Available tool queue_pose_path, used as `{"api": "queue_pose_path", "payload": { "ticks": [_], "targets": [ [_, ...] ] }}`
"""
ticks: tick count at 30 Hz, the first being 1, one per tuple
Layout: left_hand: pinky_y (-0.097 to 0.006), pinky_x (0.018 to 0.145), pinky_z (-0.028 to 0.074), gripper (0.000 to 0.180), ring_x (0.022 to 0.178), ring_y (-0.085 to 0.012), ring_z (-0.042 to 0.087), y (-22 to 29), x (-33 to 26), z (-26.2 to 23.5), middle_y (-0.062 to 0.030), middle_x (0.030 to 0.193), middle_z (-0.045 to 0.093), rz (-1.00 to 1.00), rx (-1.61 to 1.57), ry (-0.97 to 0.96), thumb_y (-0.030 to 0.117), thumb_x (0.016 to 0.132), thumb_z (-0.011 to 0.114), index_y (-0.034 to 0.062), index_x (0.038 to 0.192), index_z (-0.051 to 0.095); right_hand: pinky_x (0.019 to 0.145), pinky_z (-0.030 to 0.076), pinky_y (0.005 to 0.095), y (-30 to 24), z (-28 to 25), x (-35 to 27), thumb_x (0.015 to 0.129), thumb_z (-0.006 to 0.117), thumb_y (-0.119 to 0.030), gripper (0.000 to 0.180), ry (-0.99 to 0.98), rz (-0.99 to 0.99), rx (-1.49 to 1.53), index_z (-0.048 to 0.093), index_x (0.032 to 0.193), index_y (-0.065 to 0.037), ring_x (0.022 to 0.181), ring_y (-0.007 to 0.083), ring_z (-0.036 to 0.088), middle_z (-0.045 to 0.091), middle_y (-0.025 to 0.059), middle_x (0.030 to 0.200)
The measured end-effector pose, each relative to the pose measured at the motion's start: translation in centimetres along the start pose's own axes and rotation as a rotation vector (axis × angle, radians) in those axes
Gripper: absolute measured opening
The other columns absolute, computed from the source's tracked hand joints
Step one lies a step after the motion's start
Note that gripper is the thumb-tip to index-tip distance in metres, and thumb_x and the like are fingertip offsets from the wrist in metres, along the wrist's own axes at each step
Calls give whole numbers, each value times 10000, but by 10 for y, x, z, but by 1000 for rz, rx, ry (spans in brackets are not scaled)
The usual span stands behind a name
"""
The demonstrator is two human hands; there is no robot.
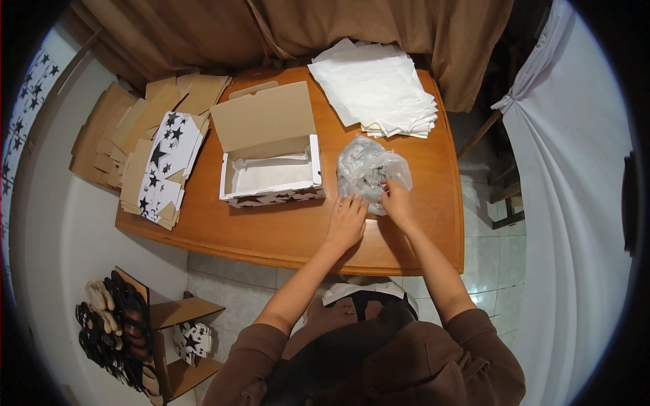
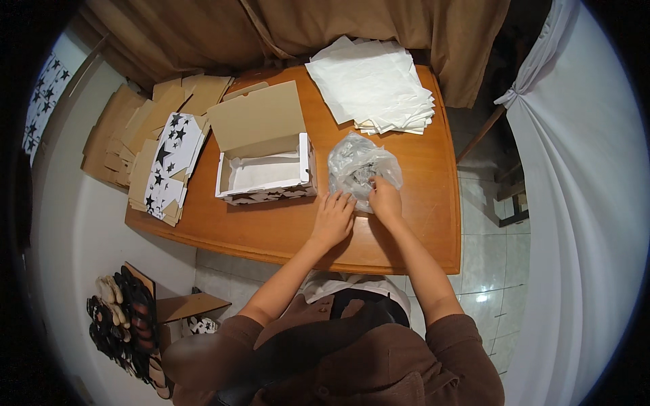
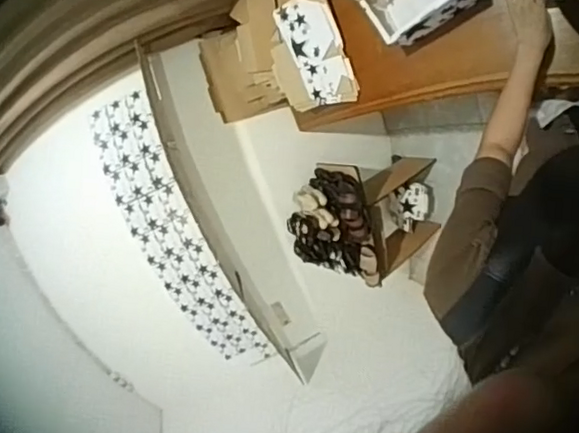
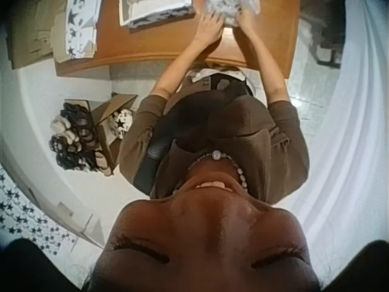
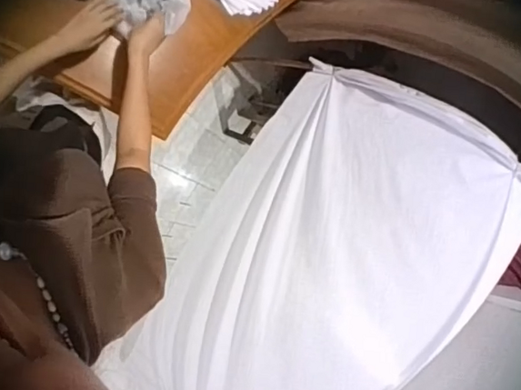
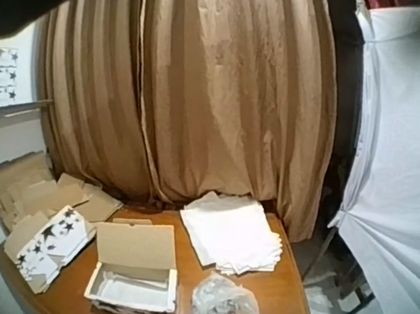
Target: Folding cardboard shoe boxes and placing them on a storage shelf.
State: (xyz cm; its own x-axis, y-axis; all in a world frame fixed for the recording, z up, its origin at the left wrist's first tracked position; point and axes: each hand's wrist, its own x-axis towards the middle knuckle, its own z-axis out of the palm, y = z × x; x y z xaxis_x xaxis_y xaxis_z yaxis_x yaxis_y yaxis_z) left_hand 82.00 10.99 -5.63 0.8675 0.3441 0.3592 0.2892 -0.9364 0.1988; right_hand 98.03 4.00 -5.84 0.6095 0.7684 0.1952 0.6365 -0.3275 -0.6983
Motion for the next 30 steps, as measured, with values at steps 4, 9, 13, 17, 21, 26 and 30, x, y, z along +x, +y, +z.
{"api": "queue_pose_path", "payload": {
  "ticks": [4, 9, 13, 17, 21, 26, 30],
  "targets": [
    [-466, 1012, 305, 388, 1150, -305, 451, -3, 2, -17, -145, 1172, 519, -41, -97, 127, 126, 756, 610, 46, 1130, 553, 677, 504, 341, 7, -4, 10, 803, 587, -52, 220, 33, 112, 222, 633, 1017, -24, 726, 264, 635, 654, 160, 820],
    [-454, 985, 325, 396, 1130, -306, 462, -25, -8, -37, -138, 1157, 519, -122, -107, 227, 100, 742, 609, 48, 1129, 547, 702, 518, 239, -35, -1, 12, 842, 603, -37, 231, -162, 382, 877, 587, 1069, 1, 798, 124, 603, 611, 51, 925],
    [-450, 964, 341, 396, 1117, -311, 472, -55, -21, -54, -132, 1159, 520, -213, -60, 292, 93, 747, 606, 42, 1135, 547, 731, 539, 245, -82, 7, 20, 844, 603, -27, 286, -360, 531, 1155, 530, 1117, 21, 831, 136, 600, 596, 68, 945],
    [-451, 957, 350, 393, 1115, -313, 474, -101, -43, -75, -132, 1168, 522, -311, 7, 319, 90, 759, 605, 39, 1145, 551, 728, 545, 247, -123, 45, 38, 848, 594, -25, 275, -495, 323, 1047, 531, 1109, 35, 818, 129, 592, 571, 63, 917],
    [-437, 942, 362, 368, 1103, -312, 483, -155, -69, -96, -128, 1163, 529, -392, 83, 351, 91, 778, 587, 37, 1140, 555, 749, 548, 250, -164, 99, 67, 839, 583, -18, 292, -499, 240, 994, 521, 1116, 50, 819, 141, 588, 550, 72, 934],
    [-436, 921, 368, 302, 1081, -314, 495, -220, -109, -117, -135, 1156, 536, -611, 37, 412, 111, 831, 547, 32, 1122, 561, 786, 529, 298, -215, 161, 92, 841, 561, -50, 319, -428, 215, 911, 514, 1140, 51, 885, 200, 606, 588, 136, 966],
    [-433, 864, 411, 253, 982, -324, 560, -264, -123, -131, -154, 1054, 595, -690, -140, 376, 165, 900, 493, 18, 1090, 573, 870, 463, 391, -221, 195, 99, 845, 495, -70, 341, -276, -59, 258, 525, 1162, 50, 1001, 351, 592, 596, 255, 1093]
  ]
}}
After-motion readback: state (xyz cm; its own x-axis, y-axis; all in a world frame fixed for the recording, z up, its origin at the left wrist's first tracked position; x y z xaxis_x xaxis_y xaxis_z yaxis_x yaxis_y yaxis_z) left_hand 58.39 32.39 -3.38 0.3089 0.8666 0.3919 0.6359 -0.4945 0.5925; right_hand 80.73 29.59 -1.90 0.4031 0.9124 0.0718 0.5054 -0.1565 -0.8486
